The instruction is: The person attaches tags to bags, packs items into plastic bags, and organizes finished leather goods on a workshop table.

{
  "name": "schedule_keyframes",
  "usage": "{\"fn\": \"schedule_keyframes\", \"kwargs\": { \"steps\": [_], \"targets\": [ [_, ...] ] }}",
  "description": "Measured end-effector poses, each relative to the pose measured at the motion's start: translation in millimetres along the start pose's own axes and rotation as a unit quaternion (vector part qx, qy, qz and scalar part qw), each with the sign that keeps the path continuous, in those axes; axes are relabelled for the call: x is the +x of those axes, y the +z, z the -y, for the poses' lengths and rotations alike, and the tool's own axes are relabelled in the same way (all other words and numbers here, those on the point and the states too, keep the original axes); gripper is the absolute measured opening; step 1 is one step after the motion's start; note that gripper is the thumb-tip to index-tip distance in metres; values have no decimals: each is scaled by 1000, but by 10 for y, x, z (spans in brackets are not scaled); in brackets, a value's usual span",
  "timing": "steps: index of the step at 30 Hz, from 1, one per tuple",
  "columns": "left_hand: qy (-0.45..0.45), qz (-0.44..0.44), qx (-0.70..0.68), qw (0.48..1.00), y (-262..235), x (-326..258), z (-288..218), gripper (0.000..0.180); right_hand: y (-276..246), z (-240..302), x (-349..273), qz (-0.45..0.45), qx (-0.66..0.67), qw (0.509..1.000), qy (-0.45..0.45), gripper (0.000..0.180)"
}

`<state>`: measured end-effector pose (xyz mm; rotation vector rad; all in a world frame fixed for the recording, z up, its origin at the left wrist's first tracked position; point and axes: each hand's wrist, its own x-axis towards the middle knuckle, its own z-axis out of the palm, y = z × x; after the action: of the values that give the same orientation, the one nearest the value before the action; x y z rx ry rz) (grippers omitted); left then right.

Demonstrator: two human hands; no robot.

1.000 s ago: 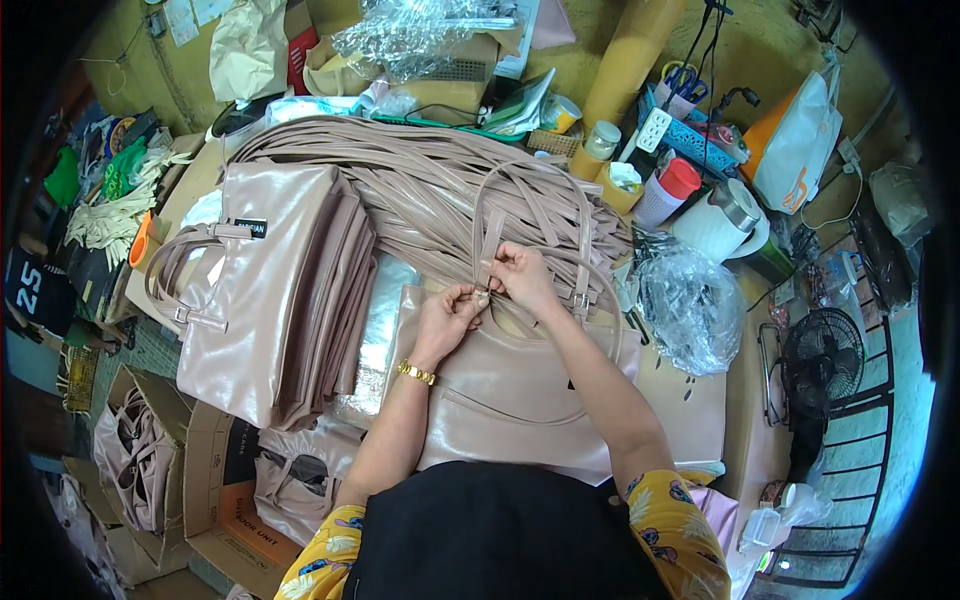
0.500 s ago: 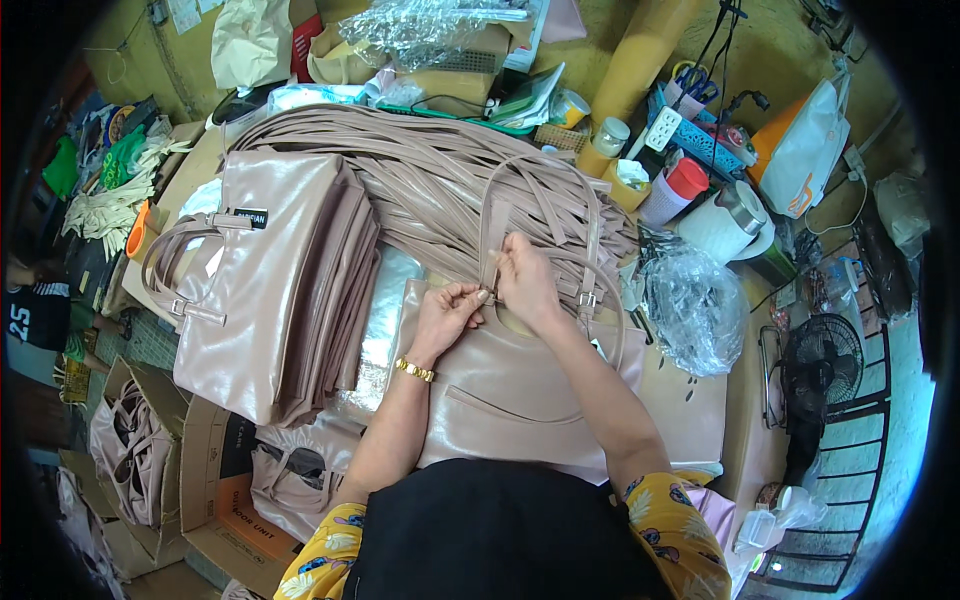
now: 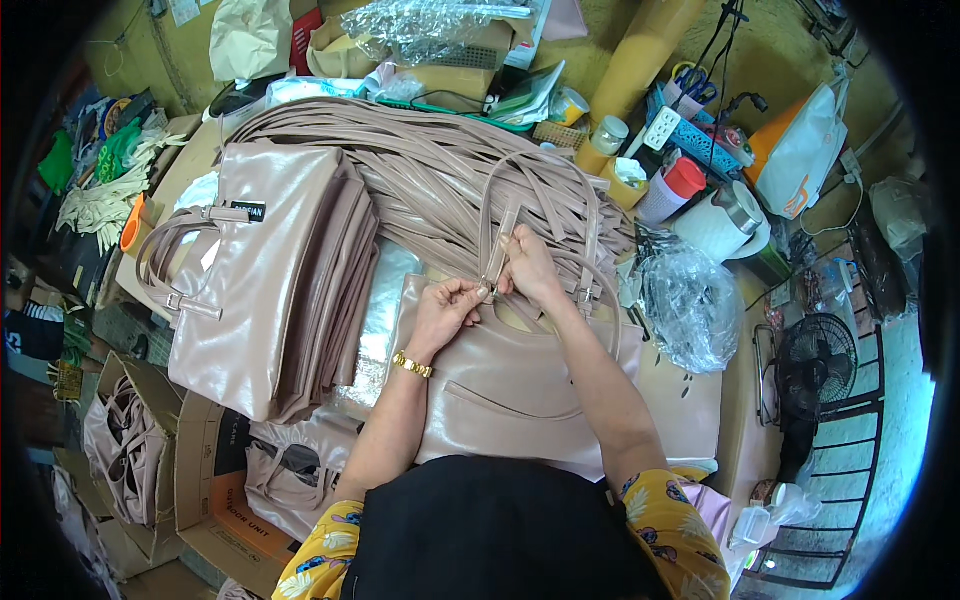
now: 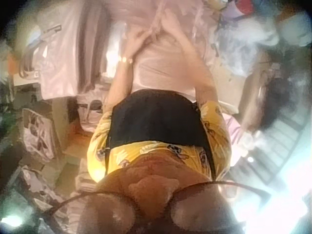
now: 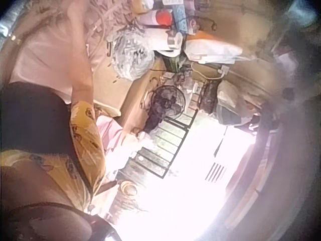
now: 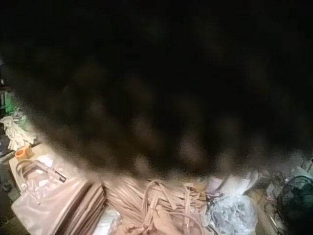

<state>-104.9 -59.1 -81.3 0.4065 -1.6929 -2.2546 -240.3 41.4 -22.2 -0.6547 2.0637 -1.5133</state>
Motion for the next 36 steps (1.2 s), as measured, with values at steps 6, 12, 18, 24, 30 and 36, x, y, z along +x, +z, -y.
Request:
{"fn": "schedule_keyframes", "kwargs": {
  "steps": [6,12,18,24,30,36],
  "targets": [
    [1,11,25,1000,-37,23,26,16,24,-9,13,3,-25,1000,-8,22],
    [2,19,2,1000,-32,20,-2,14,52,59,-17,9,-6,1000,-4,23],
    [15,-13,21,1000,-4,26,34,10,89,76,-151,-20,-69,994,-82,12],
    [0,3,-42,999,-20,46,36,13,52,-305,-596,-19,-305,827,-472,23],
    [12,6,-14,1000,-69,42,112,18,24,-257,-846,-24,-284,879,-383,23],
    [50,-17,64,997,-19,51,114,16,173,-552,-936,148,-129,980,-12,21]
  ]
}}
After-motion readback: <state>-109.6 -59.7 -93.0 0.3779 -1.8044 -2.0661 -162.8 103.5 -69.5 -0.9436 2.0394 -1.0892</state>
